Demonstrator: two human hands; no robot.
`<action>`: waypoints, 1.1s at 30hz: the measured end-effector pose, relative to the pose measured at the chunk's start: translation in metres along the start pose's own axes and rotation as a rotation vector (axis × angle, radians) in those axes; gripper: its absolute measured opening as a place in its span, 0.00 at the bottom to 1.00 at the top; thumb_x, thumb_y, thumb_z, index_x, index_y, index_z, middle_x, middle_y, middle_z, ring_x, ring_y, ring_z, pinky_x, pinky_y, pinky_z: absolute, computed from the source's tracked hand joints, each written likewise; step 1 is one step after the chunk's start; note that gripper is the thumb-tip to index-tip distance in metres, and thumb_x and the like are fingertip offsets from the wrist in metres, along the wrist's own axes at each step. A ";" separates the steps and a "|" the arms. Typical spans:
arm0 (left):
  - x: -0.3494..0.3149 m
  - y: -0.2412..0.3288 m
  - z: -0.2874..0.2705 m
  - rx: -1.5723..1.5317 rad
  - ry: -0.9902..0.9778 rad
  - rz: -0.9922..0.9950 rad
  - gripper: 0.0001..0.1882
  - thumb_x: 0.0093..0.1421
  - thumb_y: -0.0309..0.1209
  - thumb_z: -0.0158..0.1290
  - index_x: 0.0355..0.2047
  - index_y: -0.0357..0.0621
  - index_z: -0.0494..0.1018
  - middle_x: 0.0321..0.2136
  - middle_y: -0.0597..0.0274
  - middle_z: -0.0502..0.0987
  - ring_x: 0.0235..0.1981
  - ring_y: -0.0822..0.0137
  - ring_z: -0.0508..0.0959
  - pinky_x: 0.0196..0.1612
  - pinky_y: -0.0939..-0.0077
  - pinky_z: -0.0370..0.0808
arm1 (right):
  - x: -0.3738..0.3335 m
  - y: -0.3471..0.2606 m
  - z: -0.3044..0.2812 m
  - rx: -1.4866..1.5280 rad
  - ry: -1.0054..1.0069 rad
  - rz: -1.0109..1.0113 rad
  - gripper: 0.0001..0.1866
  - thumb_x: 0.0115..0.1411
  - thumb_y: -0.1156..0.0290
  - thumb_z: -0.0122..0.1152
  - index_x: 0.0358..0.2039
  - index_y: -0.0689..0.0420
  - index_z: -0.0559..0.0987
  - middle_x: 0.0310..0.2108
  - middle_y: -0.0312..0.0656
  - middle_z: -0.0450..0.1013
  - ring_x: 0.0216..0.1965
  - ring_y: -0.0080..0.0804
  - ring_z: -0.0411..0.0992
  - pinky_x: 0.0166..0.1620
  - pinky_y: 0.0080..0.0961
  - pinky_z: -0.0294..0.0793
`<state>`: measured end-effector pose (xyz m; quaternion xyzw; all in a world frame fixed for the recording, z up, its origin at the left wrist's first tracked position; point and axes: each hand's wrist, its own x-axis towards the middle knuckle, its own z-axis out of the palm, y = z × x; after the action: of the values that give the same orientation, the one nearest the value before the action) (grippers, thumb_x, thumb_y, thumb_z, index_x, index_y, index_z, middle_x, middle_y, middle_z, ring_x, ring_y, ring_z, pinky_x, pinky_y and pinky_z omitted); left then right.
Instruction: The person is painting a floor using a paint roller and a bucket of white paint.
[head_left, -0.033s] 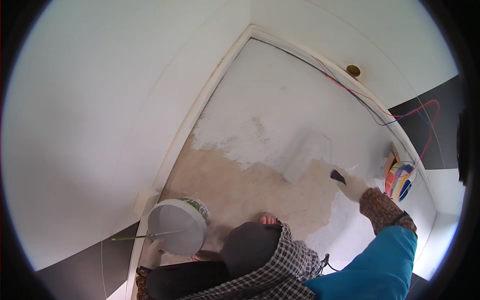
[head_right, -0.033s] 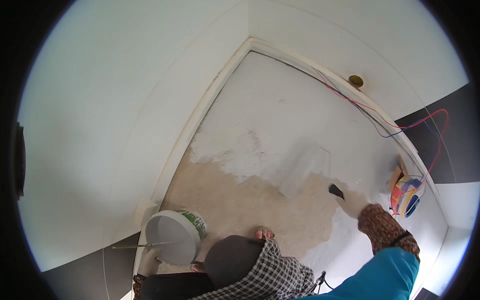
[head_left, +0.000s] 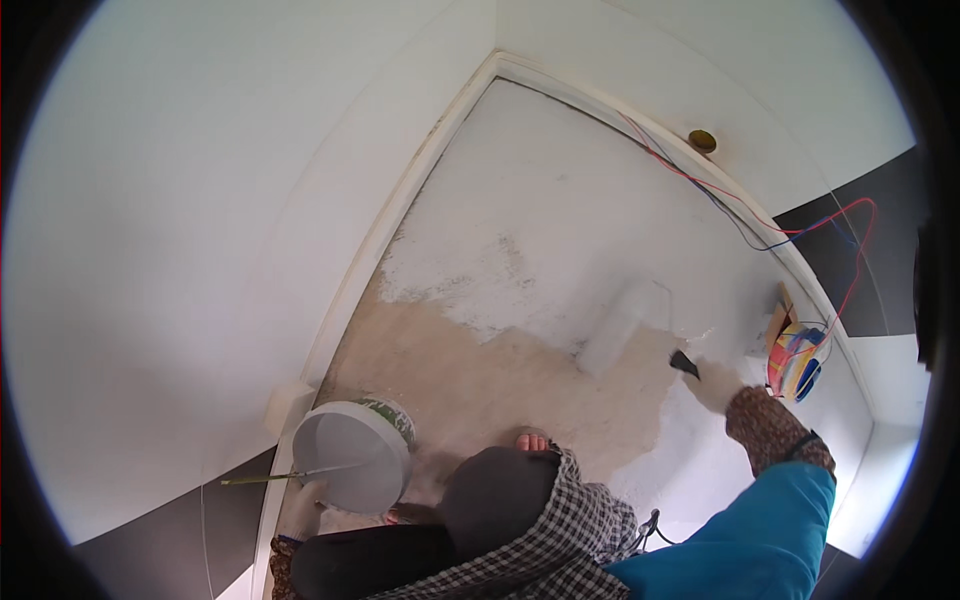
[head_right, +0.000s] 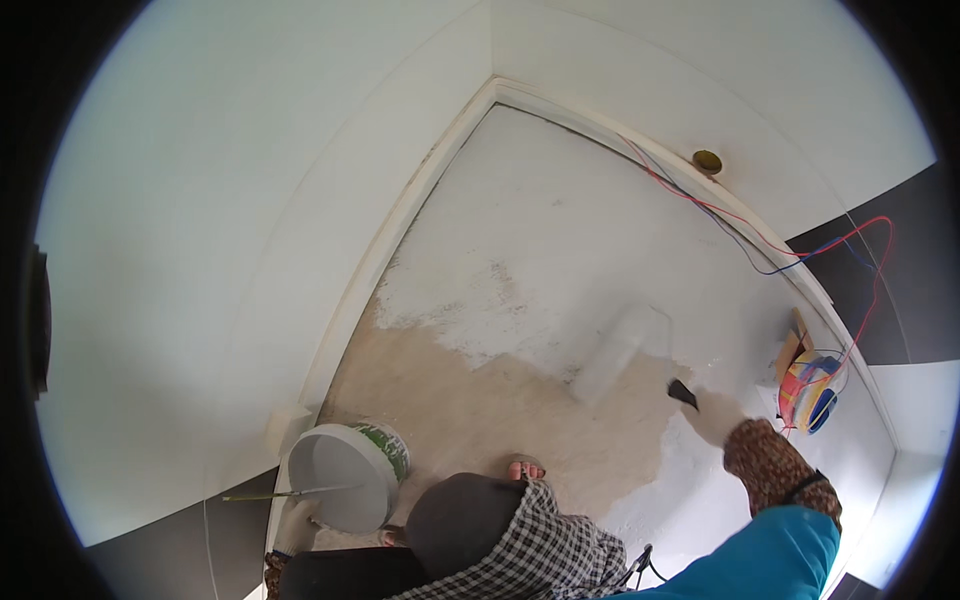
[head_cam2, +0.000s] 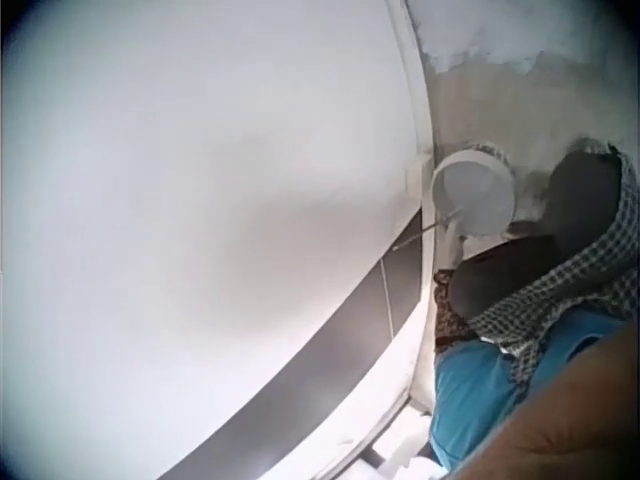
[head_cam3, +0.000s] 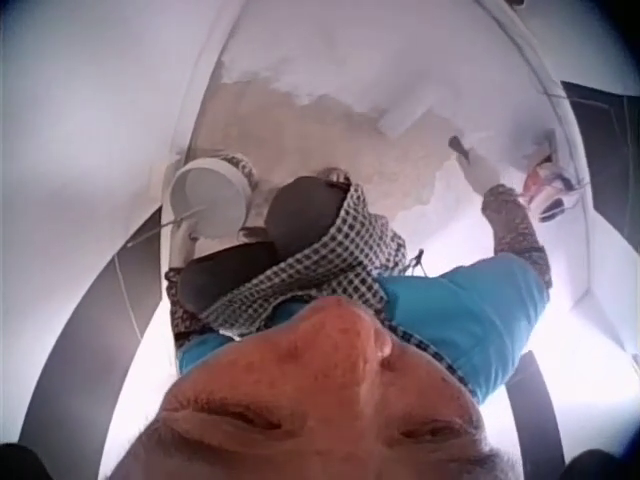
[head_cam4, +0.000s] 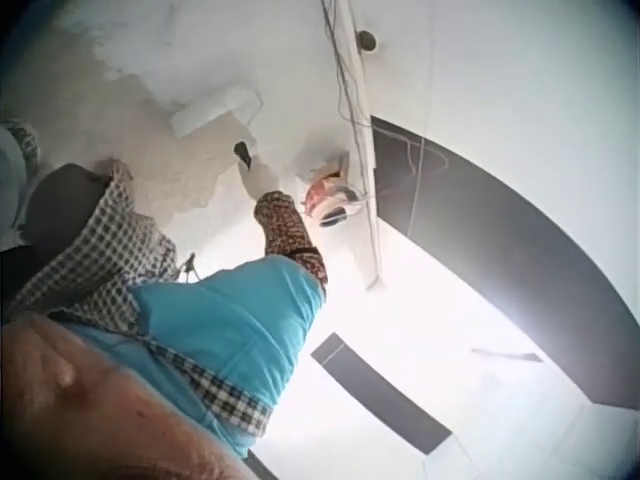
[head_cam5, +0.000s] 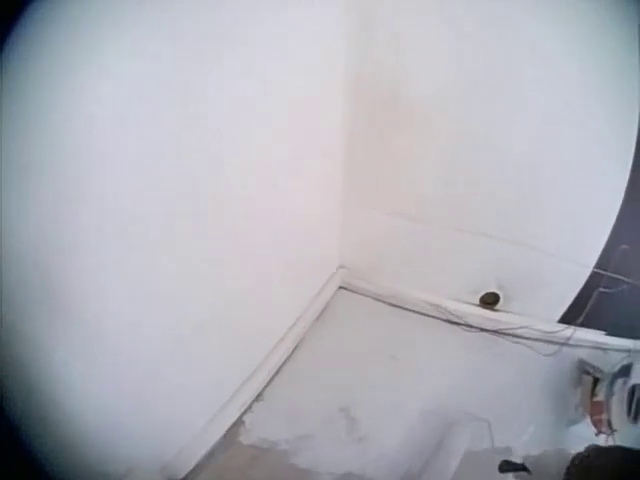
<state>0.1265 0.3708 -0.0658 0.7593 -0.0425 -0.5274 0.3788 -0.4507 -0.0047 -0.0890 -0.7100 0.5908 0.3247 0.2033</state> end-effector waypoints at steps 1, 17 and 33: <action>0.001 0.000 0.002 0.018 0.002 -0.039 0.26 0.58 0.27 0.45 0.58 0.34 0.61 0.49 0.50 0.72 0.47 0.59 0.76 0.43 0.64 0.77 | -0.015 0.021 0.004 -0.004 -0.013 0.012 0.22 0.64 0.51 0.50 0.42 0.60 0.73 0.33 0.57 0.77 0.37 0.58 0.76 0.42 0.51 0.74; -0.006 -0.005 0.004 -0.035 0.108 -0.082 0.29 0.55 0.30 0.48 0.58 0.37 0.63 0.49 0.53 0.72 0.48 0.57 0.76 0.44 0.63 0.76 | 0.180 -0.097 -0.058 0.328 0.189 -0.251 0.24 0.64 0.51 0.49 0.43 0.61 0.76 0.35 0.57 0.77 0.39 0.55 0.76 0.42 0.48 0.72; 0.001 -0.033 -0.034 0.559 0.033 0.221 0.29 0.45 0.11 0.57 0.50 0.42 0.74 0.45 0.54 0.75 0.44 0.60 0.76 0.38 0.67 0.77 | 0.112 -0.099 -0.103 1.138 -0.311 -0.312 0.21 0.62 0.52 0.54 0.20 0.56 0.72 0.15 0.32 0.65 0.13 0.22 0.63 0.16 0.24 0.63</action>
<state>0.1443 0.4116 -0.0813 0.8333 -0.2624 -0.4385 0.2108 -0.3216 -0.1317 -0.1040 -0.5125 0.5242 0.0244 0.6797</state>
